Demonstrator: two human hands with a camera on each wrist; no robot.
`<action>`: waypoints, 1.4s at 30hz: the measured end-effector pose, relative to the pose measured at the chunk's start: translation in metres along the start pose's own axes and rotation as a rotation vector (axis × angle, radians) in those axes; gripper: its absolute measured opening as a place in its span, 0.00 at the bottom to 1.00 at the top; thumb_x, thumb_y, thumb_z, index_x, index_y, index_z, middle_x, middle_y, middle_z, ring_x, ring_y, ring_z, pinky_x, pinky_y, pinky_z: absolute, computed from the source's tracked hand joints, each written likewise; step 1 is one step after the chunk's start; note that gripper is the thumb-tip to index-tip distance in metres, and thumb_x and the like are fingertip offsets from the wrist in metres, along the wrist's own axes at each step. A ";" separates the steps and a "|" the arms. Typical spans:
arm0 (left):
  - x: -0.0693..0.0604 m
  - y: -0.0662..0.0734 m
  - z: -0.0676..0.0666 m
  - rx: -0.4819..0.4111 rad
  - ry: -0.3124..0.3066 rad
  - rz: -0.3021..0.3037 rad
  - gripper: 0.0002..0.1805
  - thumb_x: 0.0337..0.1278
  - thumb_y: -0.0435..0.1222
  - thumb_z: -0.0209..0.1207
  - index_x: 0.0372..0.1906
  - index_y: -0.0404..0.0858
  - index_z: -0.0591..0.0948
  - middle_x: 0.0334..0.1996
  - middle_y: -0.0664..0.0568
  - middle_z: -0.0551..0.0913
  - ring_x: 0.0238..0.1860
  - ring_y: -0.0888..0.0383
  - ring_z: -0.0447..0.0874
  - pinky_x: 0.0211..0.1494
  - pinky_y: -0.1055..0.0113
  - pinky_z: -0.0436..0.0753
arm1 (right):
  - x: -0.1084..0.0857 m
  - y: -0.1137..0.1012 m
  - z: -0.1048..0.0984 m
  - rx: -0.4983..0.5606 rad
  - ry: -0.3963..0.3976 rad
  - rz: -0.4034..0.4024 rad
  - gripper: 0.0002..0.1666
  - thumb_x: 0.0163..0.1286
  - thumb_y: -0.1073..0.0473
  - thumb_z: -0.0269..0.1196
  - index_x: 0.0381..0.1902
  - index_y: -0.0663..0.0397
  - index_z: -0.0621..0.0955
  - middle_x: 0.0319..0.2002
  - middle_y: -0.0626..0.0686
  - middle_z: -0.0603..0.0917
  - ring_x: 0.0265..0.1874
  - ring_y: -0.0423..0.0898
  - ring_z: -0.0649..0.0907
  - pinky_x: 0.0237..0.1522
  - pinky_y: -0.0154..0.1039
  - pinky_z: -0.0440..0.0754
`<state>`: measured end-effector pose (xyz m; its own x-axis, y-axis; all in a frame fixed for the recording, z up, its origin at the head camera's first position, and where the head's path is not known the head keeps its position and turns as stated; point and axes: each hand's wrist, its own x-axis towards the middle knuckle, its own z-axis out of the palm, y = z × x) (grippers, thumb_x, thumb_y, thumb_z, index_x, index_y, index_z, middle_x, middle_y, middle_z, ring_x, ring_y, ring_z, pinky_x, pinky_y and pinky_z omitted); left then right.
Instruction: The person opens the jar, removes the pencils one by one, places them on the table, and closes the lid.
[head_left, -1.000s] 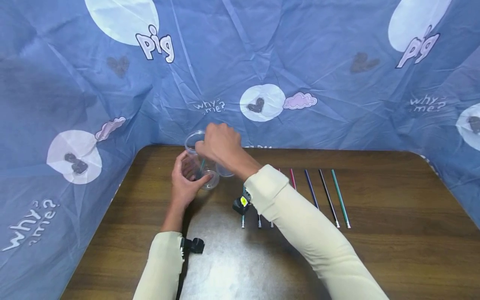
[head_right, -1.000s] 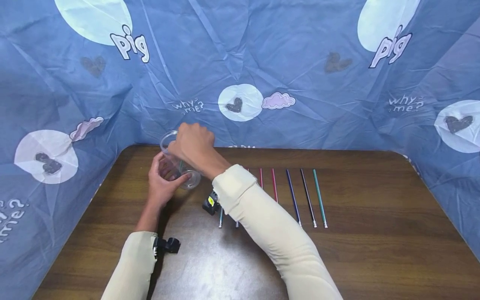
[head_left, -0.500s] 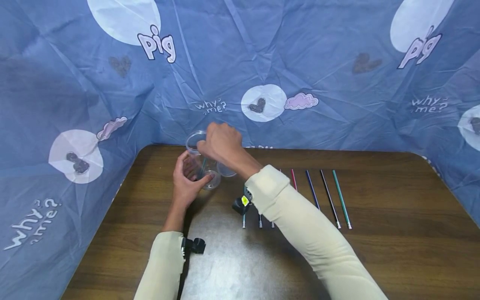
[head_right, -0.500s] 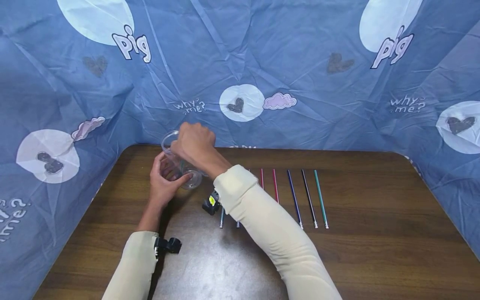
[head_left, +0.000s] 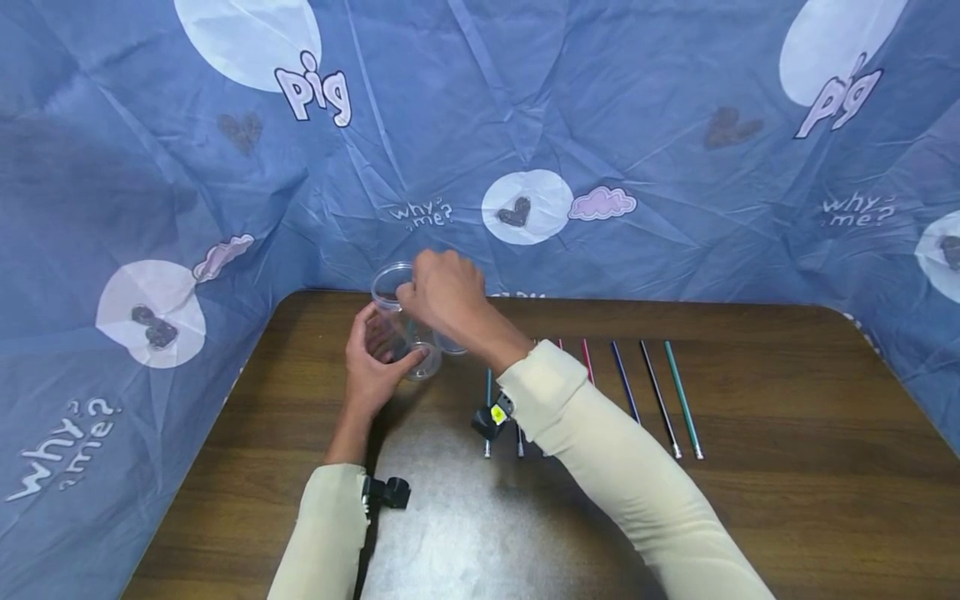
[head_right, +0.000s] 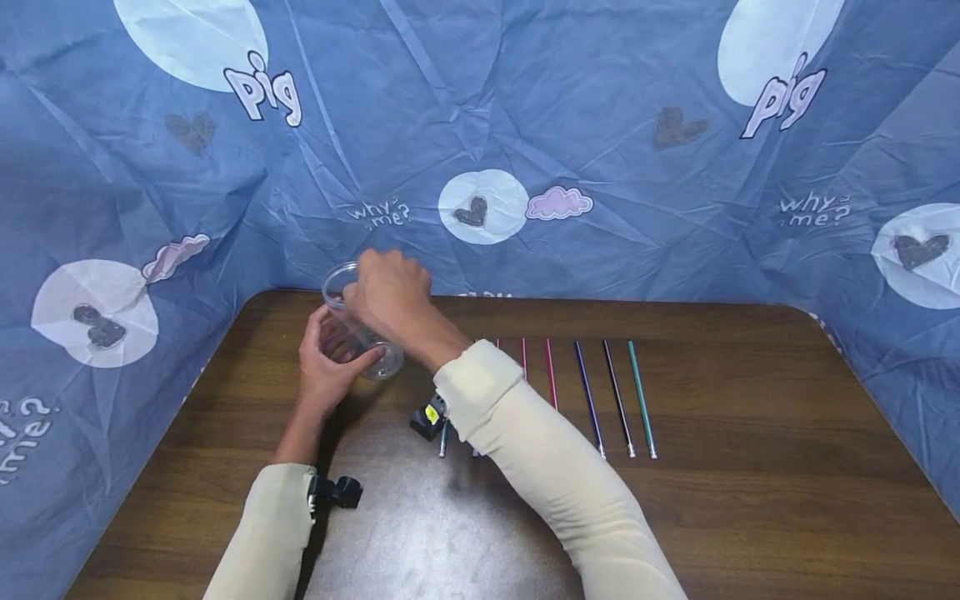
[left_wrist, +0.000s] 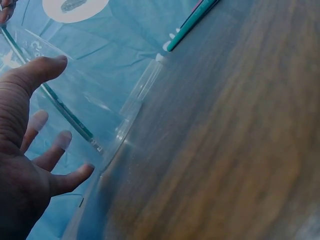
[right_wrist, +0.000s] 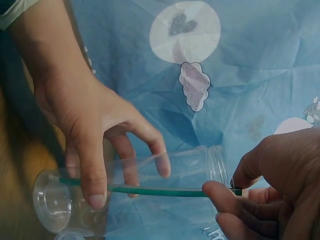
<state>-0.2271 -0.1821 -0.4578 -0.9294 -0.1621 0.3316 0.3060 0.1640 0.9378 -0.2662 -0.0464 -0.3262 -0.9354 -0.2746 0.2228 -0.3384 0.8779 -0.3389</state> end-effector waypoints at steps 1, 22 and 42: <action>0.000 0.000 0.000 0.002 0.000 -0.001 0.47 0.41 0.24 0.75 0.70 0.36 0.66 0.60 0.34 0.75 0.58 0.37 0.75 0.56 0.35 0.73 | -0.001 0.000 0.000 0.006 0.007 -0.009 0.20 0.61 0.53 0.60 0.12 0.43 0.67 0.15 0.46 0.73 0.22 0.47 0.78 0.24 0.44 0.74; 0.000 0.000 0.000 -0.039 -0.006 -0.015 0.47 0.42 0.22 0.74 0.70 0.36 0.65 0.60 0.36 0.75 0.60 0.38 0.75 0.57 0.33 0.72 | -0.008 0.015 0.001 0.151 -0.059 -0.209 0.04 0.66 0.53 0.64 0.37 0.44 0.83 0.25 0.41 0.84 0.29 0.41 0.81 0.33 0.41 0.77; 0.001 0.003 0.000 -0.013 -0.012 -0.025 0.47 0.42 0.23 0.74 0.70 0.36 0.64 0.61 0.36 0.74 0.60 0.38 0.74 0.58 0.35 0.72 | -0.016 0.026 0.025 0.497 0.077 -0.225 0.08 0.69 0.54 0.66 0.41 0.49 0.81 0.27 0.43 0.86 0.25 0.36 0.81 0.31 0.35 0.76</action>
<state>-0.2267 -0.1819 -0.4547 -0.9392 -0.1539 0.3071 0.2855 0.1470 0.9470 -0.2629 -0.0290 -0.3617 -0.8307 -0.3876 0.3996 -0.5540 0.5049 -0.6620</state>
